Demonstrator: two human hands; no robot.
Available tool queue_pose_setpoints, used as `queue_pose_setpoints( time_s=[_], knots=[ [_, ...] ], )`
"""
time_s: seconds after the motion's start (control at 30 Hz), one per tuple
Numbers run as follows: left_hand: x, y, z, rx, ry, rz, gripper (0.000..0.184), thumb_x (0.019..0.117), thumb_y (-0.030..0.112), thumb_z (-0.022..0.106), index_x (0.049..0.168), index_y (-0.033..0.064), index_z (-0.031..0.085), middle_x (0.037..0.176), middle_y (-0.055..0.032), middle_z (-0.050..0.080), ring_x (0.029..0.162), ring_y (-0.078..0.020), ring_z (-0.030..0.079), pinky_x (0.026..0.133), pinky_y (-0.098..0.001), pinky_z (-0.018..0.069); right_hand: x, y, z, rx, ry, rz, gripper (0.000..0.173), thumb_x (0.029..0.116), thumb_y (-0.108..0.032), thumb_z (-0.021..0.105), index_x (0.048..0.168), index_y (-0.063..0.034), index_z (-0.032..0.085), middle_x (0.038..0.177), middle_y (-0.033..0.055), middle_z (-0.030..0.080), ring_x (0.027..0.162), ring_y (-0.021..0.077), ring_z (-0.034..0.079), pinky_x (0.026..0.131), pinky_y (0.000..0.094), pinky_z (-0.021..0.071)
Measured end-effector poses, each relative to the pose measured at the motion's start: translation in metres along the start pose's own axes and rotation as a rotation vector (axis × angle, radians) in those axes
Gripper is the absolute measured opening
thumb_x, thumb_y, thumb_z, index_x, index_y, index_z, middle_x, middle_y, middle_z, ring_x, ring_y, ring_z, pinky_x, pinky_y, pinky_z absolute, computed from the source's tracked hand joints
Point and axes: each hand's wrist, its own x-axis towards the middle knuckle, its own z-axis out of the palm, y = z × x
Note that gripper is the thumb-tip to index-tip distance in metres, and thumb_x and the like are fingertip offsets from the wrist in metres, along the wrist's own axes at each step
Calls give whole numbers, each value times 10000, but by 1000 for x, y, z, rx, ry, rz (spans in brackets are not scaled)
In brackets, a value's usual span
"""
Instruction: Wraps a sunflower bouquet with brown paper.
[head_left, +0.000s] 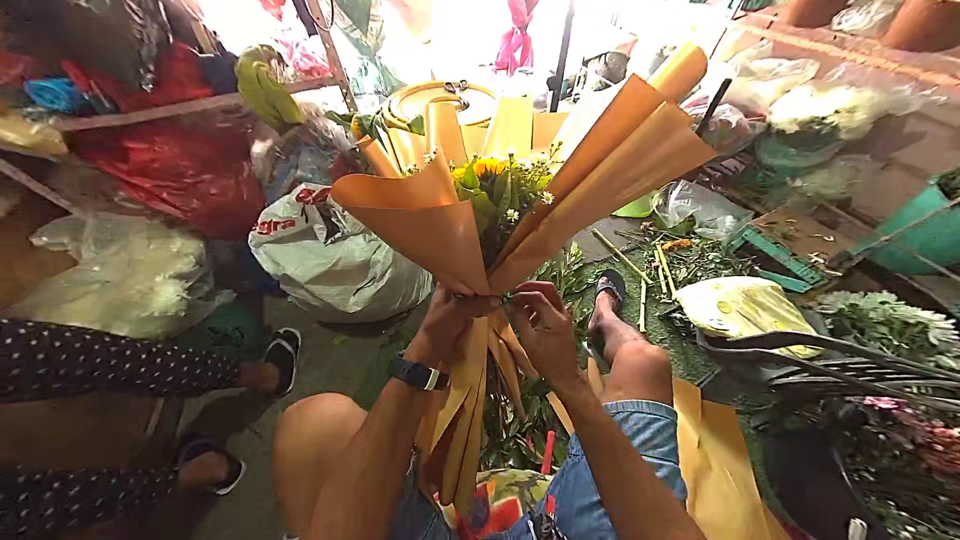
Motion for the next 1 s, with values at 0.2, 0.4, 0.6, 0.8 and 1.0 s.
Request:
queue_pose_setpoints(
  time_s=[0.2, 0.4, 0.6, 0.8, 1.0],
  knots=[
    [-1, -1, 2, -79, 14, -30, 422, 763, -37, 782, 1144, 11, 608, 959, -98, 715, 872, -179, 699, 802, -355, 603, 5, 16, 5, -39, 10, -197, 171, 998, -127, 656, 1124, -63, 753, 1105, 77, 750, 948, 132, 732, 838, 299, 628],
    [0, -7, 1, -50, -13, 11, 407, 756, -54, 786, 1124, 12, 625, 970, -86, 721, 904, -169, 702, 828, -351, 600, 11, 8, -1, -72, -38, -180, 181, 985, -246, 673, 1051, -116, 780, 954, 27, 754, 856, 132, 695, 816, 369, 577],
    [-10, -25, -7, 178, -59, 81, 188, 827, 26, 769, 993, 73, 694, 854, 56, 721, 799, -43, 681, 784, -253, 586, 39, -18, -29, 934, -474, 1029, 260, 1071, -147, 429, 893, -88, 609, 680, -11, 596, 540, 48, 534, 480, 195, 441],
    [-4, -12, 3, 109, -44, 107, 294, 772, 29, 804, 1041, 45, 689, 899, -19, 729, 817, -120, 692, 771, -316, 596, 16, -8, -44, -17, -331, 254, 564, 906, -454, 719, 1348, -123, 604, 1239, 33, 678, 1085, 147, 645, 976, 430, 524],
    [-12, -9, 12, 53, 26, 54, 442, 754, -22, 800, 1155, 12, 616, 955, -47, 717, 853, -135, 693, 790, -315, 598, 5, 15, -26, -373, 20, -367, 237, 955, -328, 713, 1111, -154, 755, 1032, -10, 760, 1030, 138, 697, 1177, 507, 368]
  ],
)
